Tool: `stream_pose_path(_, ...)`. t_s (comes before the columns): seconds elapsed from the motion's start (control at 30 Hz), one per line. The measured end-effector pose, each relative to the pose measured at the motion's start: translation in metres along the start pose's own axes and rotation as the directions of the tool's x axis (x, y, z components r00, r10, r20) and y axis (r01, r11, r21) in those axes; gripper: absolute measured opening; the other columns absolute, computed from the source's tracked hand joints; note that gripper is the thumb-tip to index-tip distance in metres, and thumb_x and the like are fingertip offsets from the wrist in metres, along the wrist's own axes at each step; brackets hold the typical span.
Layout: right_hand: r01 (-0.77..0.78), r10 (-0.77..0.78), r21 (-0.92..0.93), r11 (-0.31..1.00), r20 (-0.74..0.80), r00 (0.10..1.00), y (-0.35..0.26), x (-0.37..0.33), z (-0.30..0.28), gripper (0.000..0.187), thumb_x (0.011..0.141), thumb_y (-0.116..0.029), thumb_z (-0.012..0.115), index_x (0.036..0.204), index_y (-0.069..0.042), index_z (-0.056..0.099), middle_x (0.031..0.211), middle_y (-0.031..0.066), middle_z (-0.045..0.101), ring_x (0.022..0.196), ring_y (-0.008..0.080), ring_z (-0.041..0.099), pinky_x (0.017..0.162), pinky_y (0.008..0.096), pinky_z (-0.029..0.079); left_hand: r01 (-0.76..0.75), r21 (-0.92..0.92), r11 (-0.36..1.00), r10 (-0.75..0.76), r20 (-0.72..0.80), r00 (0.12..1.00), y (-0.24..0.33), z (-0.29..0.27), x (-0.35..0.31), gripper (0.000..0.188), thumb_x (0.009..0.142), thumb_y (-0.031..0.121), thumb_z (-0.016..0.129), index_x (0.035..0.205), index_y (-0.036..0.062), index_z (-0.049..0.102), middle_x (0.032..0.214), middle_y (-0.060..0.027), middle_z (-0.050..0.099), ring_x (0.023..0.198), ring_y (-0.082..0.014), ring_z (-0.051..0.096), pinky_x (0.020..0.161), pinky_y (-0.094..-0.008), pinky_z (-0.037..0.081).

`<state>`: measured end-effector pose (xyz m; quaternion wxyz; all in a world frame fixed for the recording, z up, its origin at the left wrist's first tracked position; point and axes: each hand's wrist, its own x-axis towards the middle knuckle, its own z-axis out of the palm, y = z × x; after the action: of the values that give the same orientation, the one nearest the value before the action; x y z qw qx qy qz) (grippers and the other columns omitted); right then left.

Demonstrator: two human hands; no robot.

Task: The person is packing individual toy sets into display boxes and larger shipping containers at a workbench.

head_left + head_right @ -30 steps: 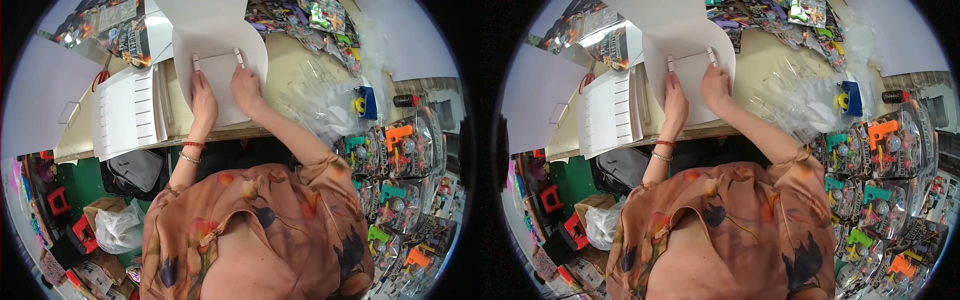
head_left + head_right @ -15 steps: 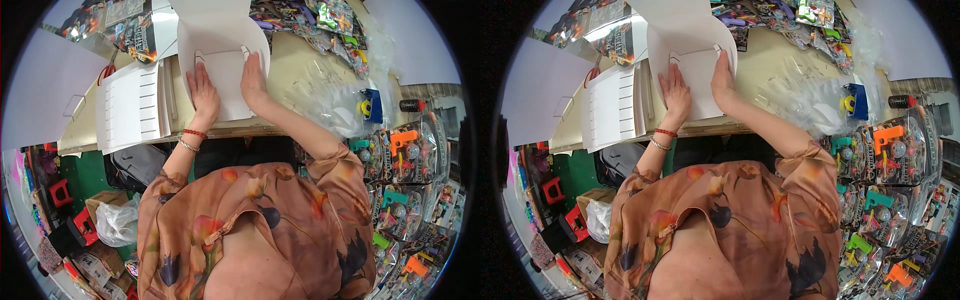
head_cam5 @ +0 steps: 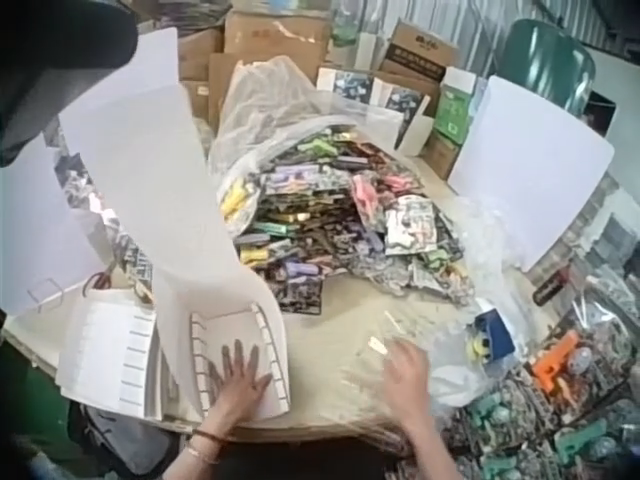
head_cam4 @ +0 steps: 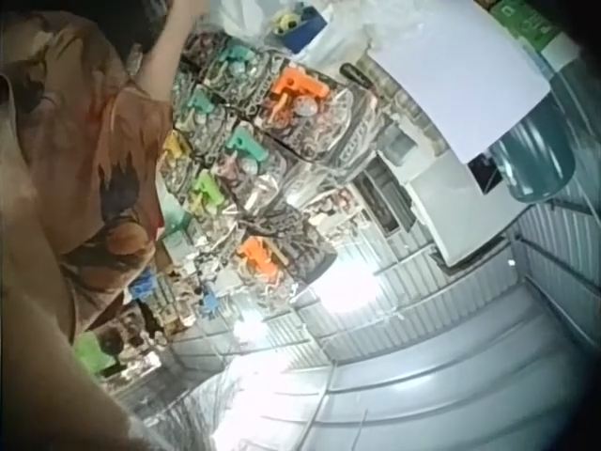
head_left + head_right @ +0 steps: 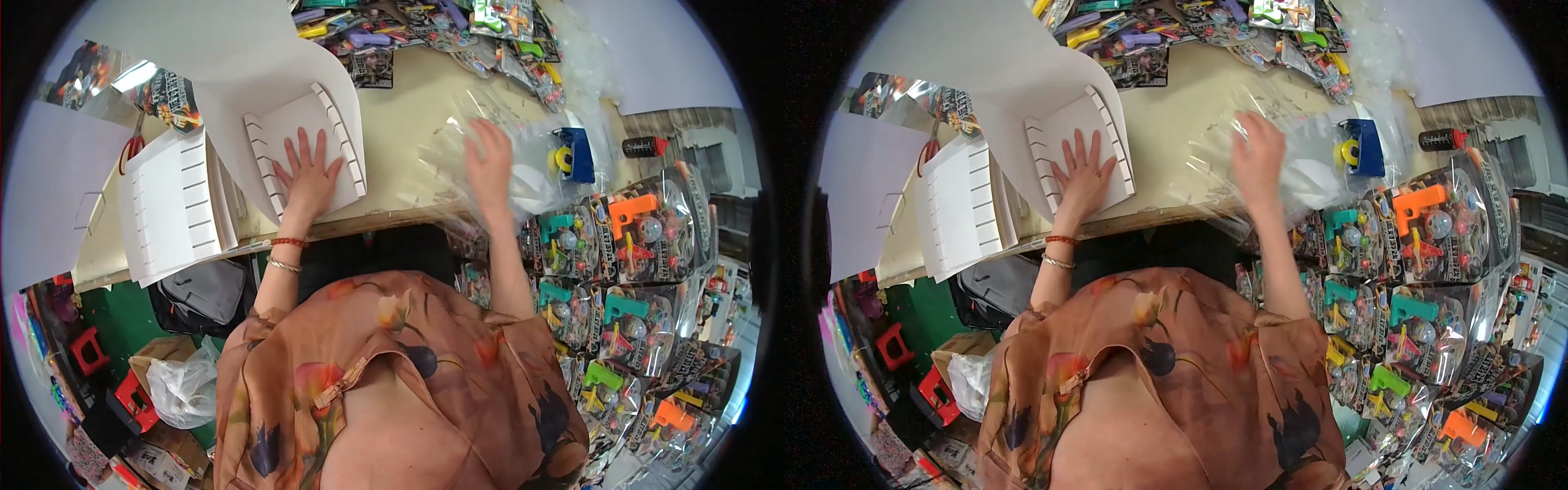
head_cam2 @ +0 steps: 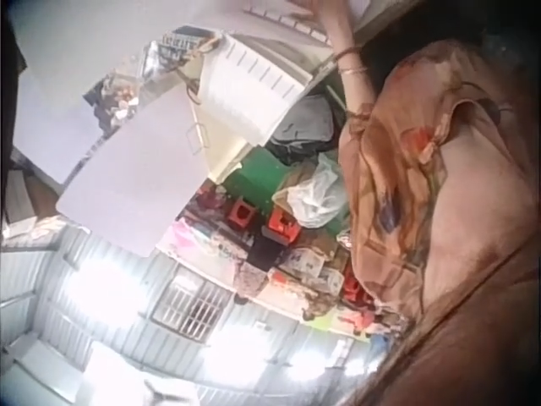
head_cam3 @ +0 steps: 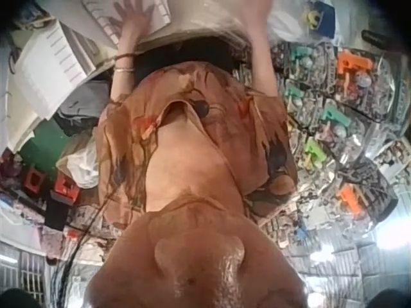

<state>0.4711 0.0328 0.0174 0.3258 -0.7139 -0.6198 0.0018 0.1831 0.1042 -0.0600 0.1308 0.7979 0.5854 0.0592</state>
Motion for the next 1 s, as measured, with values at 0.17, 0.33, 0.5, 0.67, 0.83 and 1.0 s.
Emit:
stream_pose_path(0.17, -0.069, 0.079, -0.142, 0.987, 0.063, 0.995, 0.043, 0.017, -0.023, 0.039, 0.079, -0.016, 0.065, 0.115, -0.005, 0.057, 0.115, 0.0179, 0.053, 0.109, 0.0323, 0.049, 0.093, 0.04, 0.039, -0.047, 0.0, 0.999, 0.046, 0.114, 0.992, -0.017, -0.007, 0.006, 0.067, 0.091, 0.052, 0.036, 0.146, 0.0198, 0.015, 0.152, -0.0129, 0.001, 0.138, -0.0396, -0.002, 0.101, -0.0686, 0.004)
stream_pose_path(0.33, -0.11, 0.086, 0.362, 0.926, 0.082, 0.993, -0.028, 0.032, -0.02, 0.018, 0.085, -0.01, 0.06, 0.1, -0.001, 0.065, 0.087, 0.0123, 0.063, 0.081, 0.0248, 0.061, 0.075, 0.0301, 0.047, -0.22, -0.227, 0.949, 0.149, -0.291, 0.945, -0.015, -0.036, -0.008, 0.045, 0.089, 0.026, 0.053, 0.13, 0.0102, 0.042, 0.127, -0.0167, 0.048, 0.117, -0.0356, 0.046, 0.095, -0.0558, 0.035)
stream_pose_path(0.5, 0.064, -0.189, 0.543, 0.837, 0.179, 0.965, -0.121, 0.023, 0.003, 0.014, 0.086, -0.002, 0.058, 0.098, 0.001, 0.065, 0.086, 0.0083, 0.066, 0.078, 0.0127, 0.061, 0.074, 0.0241, 0.047, -0.113, -0.364, 0.924, -0.231, -0.77, 0.594, -0.04, -0.118, -0.054, 0.021, 0.079, 0.0, 0.06, 0.1, 0.0031, 0.059, 0.096, -0.0129, 0.058, 0.093, -0.0313, 0.054, 0.083, -0.038, 0.043)
stream_pose_path(0.67, 0.055, -0.129, 0.741, 0.669, 0.043, 0.991, -0.14, 0.05, 0.037, 0.012, 0.086, -0.002, 0.058, 0.095, 0.0, 0.066, 0.083, 0.0069, 0.065, 0.073, 0.0129, 0.06, 0.067, 0.0247, 0.047, 0.083, -0.546, 0.833, -0.487, -0.655, 0.577, -0.113, -0.134, -0.087, 0.022, 0.083, 0.008, 0.062, 0.104, 0.0031, 0.059, 0.099, -0.0102, 0.056, 0.096, -0.0236, 0.053, 0.081, -0.0348, 0.043)
stream_pose_path(0.83, 0.027, -0.025, 0.465, 0.885, -0.009, 1.0, -0.073, 0.126, 0.088, 0.047, 0.075, -0.022, 0.072, 0.115, -0.004, 0.056, 0.105, 0.0113, 0.058, 0.102, 0.0246, 0.055, 0.084, 0.0346, 0.044, -0.087, -0.56, 0.824, -0.357, -0.633, 0.687, -0.07, -0.131, -0.088, 0.011, 0.085, -0.002, 0.057, 0.095, -0.0003, 0.059, 0.085, -0.0081, 0.058, 0.078, -0.0194, 0.056, 0.072, -0.0297, 0.046)
stream_pose_path(1.0, 0.234, -0.113, -0.206, 0.95, 0.472, 0.874, -0.048, 0.164, 0.115, 0.109, 0.06, -0.035, 0.081, 0.145, -0.018, 0.014, 0.147, 0.016, 0.017, 0.135, 0.0386, 0.016, 0.104, 0.0571, 0.024, -0.348, -0.547, 0.762, -0.005, -0.542, 0.84, 0.006, -0.11, -0.091, 0.023, 0.077, -0.009, 0.057, 0.097, 0.0013, 0.059, 0.089, -0.0144, 0.059, 0.08, -0.0319, 0.058, 0.072, -0.036, 0.048)
